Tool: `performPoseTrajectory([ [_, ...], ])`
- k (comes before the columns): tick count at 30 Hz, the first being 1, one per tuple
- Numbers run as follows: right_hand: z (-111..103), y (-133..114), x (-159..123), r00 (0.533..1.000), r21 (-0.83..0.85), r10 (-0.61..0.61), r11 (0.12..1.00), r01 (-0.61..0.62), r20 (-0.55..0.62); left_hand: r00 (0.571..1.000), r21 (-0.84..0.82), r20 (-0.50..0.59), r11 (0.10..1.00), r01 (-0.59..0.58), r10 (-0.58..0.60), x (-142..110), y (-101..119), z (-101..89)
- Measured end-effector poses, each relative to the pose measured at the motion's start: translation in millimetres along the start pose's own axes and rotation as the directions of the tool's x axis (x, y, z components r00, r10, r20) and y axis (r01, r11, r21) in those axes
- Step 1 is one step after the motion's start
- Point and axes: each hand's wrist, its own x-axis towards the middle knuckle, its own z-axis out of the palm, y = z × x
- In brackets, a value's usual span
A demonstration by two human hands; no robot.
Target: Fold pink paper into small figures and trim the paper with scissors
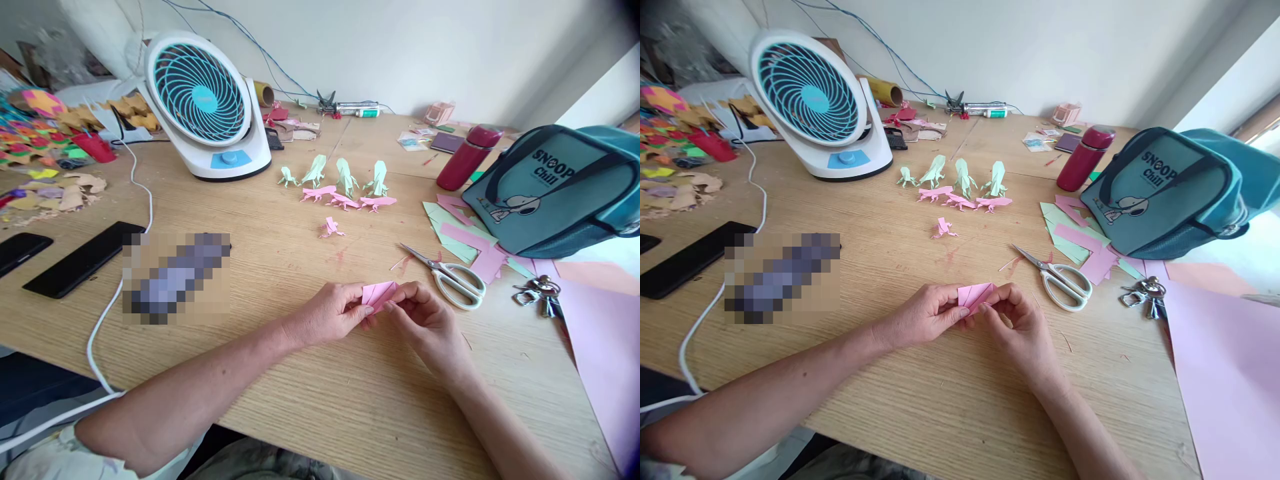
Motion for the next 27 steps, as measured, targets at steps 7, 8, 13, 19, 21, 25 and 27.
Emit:
performPoseTrajectory([
  [7, 5.2, -4.1, 1.6, 1.000, 0.102, 0.011, 0.995, -0.008, -0.028, 0.988, -0.120, 0.097, 0.984, 0.128, -0.116, 2.0, 2.5, -2.3],
  [8, 5.9, -4.8, 2.3, 0.999, 0.112, 0.023, 0.994, -0.018, -0.038, 0.985, -0.123, 0.111, 0.981, 0.147, -0.133, 2.2, 2.5, -2.5],
  [13, 5.8, -2.0, 4.1, 0.993, 0.083, 0.065, 0.995, -0.057, -0.100, 0.985, -0.048, 0.081, 0.987, 0.154, -0.149, 0.8, 0.1, -1.5],
  [19, 6.9, 4.3, 2.6, 0.991, 0.060, 0.045, 0.997, -0.038, -0.127, 0.986, 0.026, -0.028, 0.986, 0.165, -0.164, -2.4, -10.9, 6.7],
  [21, 7.8, 5.1, 2.4, 0.991, 0.078, 0.030, 0.997, -0.020, -0.129, 0.982, -0.027, -0.039, 0.983, 0.182, -0.183, -2.4, -11.6, 9.2],
  [25, 8.0, 6.1, 1.8, 0.992, 0.099, 0.006, 0.995, 0.006, -0.127, 0.972, -0.123, -0.029, 0.966, 0.226, -0.231, -1.8, -6.4, 10.2],
  [27, 7.3, 6.8, 0.9, 0.991, 0.082, -0.008, 0.996, 0.019, -0.134, 0.968, -0.146, -0.020, 0.958, 0.246, -0.252, -1.6, -3.0, 9.5],
])
